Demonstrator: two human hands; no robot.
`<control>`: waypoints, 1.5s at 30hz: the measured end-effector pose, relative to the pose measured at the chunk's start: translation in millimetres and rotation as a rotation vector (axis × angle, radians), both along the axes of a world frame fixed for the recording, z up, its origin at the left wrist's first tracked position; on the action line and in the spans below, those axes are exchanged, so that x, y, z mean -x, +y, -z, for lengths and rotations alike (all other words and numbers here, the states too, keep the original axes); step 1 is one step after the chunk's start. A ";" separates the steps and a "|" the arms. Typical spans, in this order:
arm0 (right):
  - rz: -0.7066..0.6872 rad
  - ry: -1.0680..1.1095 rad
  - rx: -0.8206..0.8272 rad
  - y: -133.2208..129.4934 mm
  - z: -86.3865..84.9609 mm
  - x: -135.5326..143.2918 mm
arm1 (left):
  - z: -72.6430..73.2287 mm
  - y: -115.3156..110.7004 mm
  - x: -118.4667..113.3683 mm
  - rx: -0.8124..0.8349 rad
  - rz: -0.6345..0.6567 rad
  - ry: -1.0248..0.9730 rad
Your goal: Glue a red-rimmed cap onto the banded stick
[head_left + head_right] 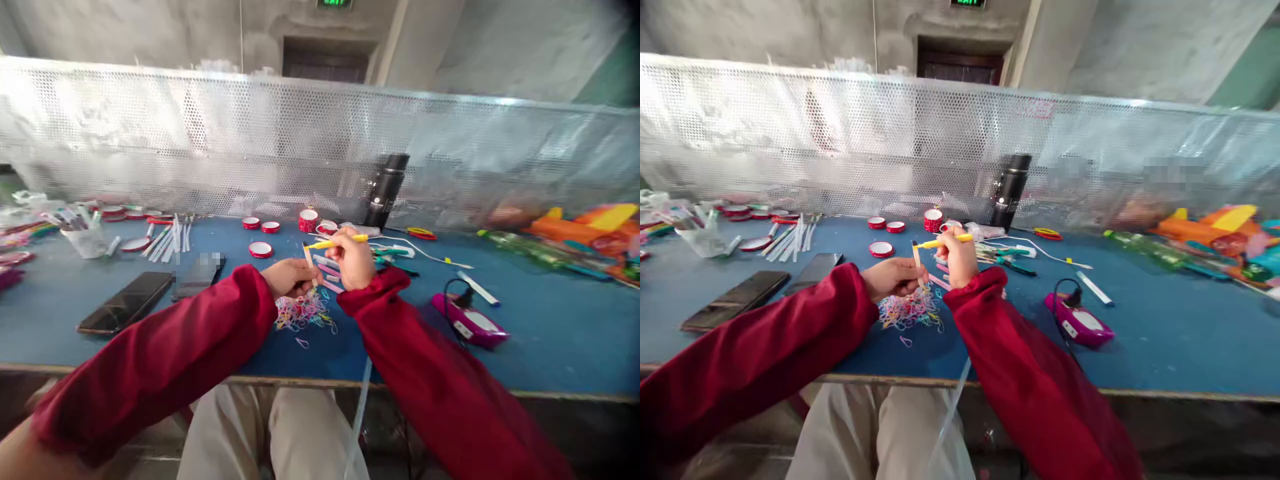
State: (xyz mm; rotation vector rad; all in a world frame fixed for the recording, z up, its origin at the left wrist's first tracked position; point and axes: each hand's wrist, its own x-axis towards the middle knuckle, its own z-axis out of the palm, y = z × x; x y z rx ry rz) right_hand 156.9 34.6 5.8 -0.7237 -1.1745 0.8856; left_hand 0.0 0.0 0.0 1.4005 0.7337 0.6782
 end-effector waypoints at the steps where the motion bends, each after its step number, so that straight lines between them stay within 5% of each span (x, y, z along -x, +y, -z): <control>1: 0.003 -0.002 0.003 -0.4 0.3 0.0 | 0.2 -0.3 0.0 -0.003 0.002 0.000; 45: 0.023 -0.028 0.006 -4.2 -3.1 -0.2 | -2.4 -2.7 0.6 0.005 -0.005 0.009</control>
